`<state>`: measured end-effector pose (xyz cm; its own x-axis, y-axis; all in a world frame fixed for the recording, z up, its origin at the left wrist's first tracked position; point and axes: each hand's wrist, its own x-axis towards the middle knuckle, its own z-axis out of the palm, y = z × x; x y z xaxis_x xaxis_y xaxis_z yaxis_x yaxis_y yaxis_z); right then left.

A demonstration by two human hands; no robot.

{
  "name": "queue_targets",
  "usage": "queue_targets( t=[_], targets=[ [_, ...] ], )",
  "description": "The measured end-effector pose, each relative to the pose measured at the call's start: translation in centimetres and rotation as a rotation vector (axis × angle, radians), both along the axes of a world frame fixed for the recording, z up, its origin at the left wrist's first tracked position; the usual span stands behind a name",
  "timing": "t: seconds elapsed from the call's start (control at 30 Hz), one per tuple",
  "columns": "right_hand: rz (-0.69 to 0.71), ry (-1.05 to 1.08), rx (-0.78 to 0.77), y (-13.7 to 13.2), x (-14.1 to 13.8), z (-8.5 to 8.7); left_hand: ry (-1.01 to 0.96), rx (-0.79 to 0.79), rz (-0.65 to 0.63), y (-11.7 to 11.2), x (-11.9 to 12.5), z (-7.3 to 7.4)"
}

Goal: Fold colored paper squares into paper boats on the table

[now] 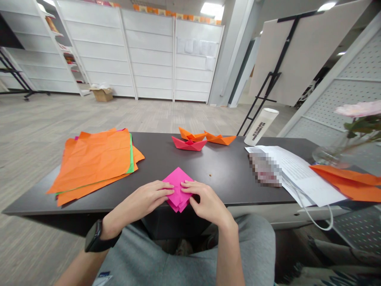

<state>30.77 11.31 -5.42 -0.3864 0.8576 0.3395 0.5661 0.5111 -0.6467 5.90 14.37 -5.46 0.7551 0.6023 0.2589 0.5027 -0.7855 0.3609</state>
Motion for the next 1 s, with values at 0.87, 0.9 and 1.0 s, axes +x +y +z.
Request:
queue_targets(
  t=[0.87,0.9,1.0],
  targets=[
    [-0.45,0.113,0.029,2.1,-0.9,-1.4,-0.313,-0.193,0.492,2.7,3.6,-0.2],
    [-0.479,0.077,0.038,2.1,-0.9,-1.5,-0.27,-0.11,0.489,2.6,3.7,-0.2],
    [-0.55,0.006,0.038,2.1,-0.9,-1.6,-0.122,0.139,0.433,1.5,4.1,-0.1]
  ],
)
